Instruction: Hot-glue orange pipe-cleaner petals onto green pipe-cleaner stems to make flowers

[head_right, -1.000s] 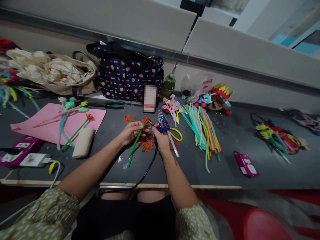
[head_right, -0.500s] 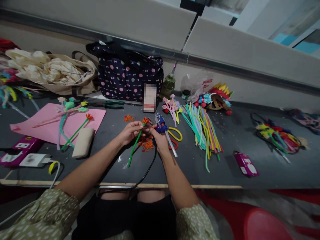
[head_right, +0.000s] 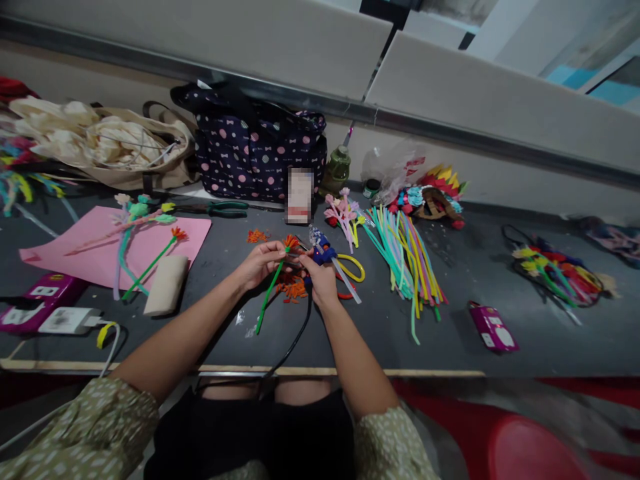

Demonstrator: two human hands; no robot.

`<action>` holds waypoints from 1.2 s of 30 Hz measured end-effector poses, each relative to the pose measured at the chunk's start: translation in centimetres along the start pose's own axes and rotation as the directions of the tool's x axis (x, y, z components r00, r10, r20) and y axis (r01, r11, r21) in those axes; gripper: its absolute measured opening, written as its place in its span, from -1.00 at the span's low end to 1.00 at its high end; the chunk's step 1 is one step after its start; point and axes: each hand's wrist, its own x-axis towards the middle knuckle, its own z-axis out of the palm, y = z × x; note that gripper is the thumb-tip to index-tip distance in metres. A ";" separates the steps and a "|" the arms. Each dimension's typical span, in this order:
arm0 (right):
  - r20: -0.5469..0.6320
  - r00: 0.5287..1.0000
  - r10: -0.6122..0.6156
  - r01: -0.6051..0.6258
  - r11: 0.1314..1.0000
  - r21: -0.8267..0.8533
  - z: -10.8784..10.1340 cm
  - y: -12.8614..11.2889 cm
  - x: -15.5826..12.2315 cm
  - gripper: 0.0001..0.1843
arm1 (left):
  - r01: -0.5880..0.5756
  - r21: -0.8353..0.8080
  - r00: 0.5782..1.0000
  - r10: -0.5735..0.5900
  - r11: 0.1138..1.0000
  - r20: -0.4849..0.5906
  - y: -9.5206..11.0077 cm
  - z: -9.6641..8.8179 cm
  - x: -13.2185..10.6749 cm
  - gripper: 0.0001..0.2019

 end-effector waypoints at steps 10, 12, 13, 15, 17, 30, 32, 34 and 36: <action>0.004 0.991 -0.131 0.129 0.974 -0.184 -0.3 0.1 -0.1 -0.74 | 0.026 0.022 1.000 -0.026 0.999 -0.005 0.1 -0.1 0.0 -0.73; -0.008 0.988 -0.156 0.150 0.964 -0.218 -0.2 0.1 -0.1 -0.76 | 0.030 0.024 1.000 -0.030 0.999 -0.009 0.1 0.0 0.0 -0.74; -0.016 0.987 -0.160 0.153 0.962 -0.225 -0.2 0.1 -0.1 -0.77 | 0.031 0.023 0.999 -0.031 0.999 -0.010 0.1 0.0 0.0 -0.74; -0.026 0.987 -0.156 0.146 0.964 -0.223 -0.2 0.1 -0.2 -0.77 | 0.037 0.018 0.999 -0.037 0.999 -0.010 0.2 0.1 0.0 -0.74; -0.023 0.989 -0.145 0.137 0.968 -0.212 -0.2 0.0 -0.2 -0.78 | 0.048 0.017 0.999 -0.048 0.999 -0.012 0.2 0.1 0.0 -0.74; -0.062 0.991 -0.119 0.115 0.991 -0.061 -0.2 -0.5 -0.2 -0.69 | 0.105 0.082 0.993 -0.100 0.991 -0.058 -0.2 0.1 0.1 -0.81; -0.059 0.995 -0.082 0.079 0.996 -0.038 -0.1 -0.6 -0.4 -0.70 | 0.111 0.088 0.992 -0.106 0.990 -0.062 -0.2 0.1 0.1 -0.81; -0.046 0.998 -0.053 0.051 0.998 -0.031 0.0 -0.8 -0.5 -0.71 | 0.116 0.092 0.992 -0.110 0.989 -0.066 -0.2 0.1 0.1 -0.81; -0.036 0.999 -0.035 0.034 0.999 -0.030 0.0 -1.0 -0.6 -0.72 | 0.116 0.093 0.992 -0.110 0.989 -0.067 -0.2 0.0 0.2 -0.81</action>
